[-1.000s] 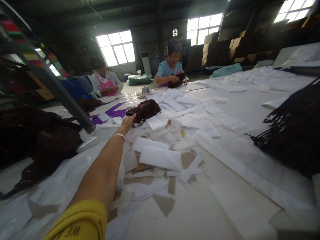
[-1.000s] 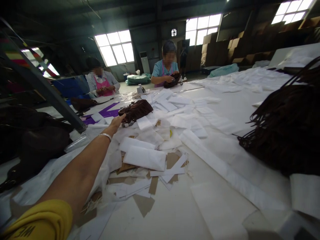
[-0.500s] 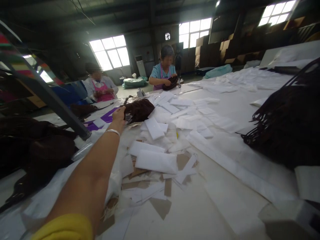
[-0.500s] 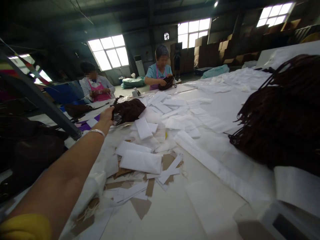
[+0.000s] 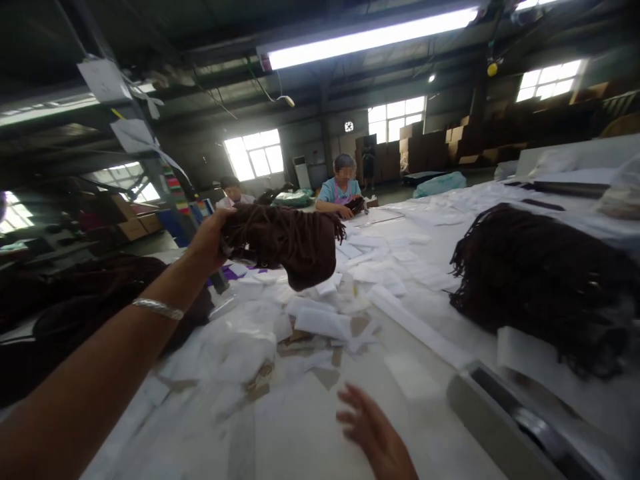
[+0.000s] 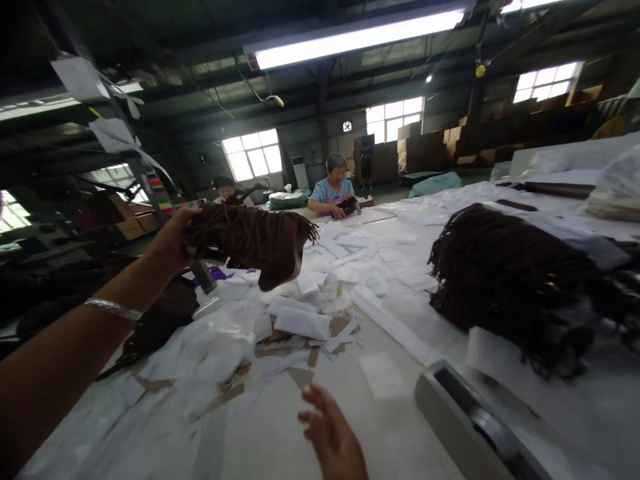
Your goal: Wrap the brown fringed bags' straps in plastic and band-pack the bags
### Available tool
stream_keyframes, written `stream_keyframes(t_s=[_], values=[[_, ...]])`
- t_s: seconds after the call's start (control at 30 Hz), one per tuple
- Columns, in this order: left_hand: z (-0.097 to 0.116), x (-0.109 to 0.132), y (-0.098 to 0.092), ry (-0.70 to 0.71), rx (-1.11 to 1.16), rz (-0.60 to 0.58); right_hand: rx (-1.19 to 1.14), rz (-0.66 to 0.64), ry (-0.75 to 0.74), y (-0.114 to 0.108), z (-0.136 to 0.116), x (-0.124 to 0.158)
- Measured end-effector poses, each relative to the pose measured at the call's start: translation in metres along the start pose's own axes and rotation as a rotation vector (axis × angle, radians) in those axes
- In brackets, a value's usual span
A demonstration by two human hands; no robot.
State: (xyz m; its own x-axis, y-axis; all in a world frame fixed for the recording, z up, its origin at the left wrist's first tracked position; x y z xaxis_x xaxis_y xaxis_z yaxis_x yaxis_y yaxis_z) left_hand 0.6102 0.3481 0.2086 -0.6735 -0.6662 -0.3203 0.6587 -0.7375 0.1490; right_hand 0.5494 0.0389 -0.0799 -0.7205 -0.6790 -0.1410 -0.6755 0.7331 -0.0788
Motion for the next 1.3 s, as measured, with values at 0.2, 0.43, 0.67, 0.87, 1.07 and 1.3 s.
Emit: stream_keyframes(t_s=[0.2,0.43,0.67,0.87,1.07,1.3], values=[[-0.024,0.139,0.000,-0.217,-0.035,-0.155,-0.331,0.432,0.039,-0.045,-0.020,0.048],[-0.113,0.230,0.001,-0.472,-0.383,-0.293,0.012,0.104,0.134,-0.028,-0.034,0.119],[-0.114,0.294,-0.040,-0.204,-0.529,0.112,-0.030,0.345,0.277,-0.051,-0.008,0.138],[-0.120,0.431,-0.029,-0.217,-0.320,0.028,0.149,0.345,0.086,-0.051,-0.018,0.142],[-0.123,0.450,-0.031,-0.194,-0.334,0.030,0.162,0.158,-0.085,-0.035,-0.027,0.152],[-0.138,0.478,-0.037,-0.234,-0.328,-0.151,-0.197,0.018,0.159,-0.055,0.011,0.170]])
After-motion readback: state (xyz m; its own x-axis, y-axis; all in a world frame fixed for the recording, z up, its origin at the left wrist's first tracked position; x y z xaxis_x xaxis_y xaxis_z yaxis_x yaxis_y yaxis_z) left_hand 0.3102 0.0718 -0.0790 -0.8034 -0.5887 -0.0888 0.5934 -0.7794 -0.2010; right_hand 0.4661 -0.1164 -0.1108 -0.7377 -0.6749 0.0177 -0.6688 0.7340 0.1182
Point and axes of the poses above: each hand's wrist, its own x-axis away from the middle knuckle, its own y-axis out of the palm, z = x × y, the point moved 7 cm from there along -x, towards the middle knuckle, and after that the axes turned 9 degrees about z, right-handed, at the moved point
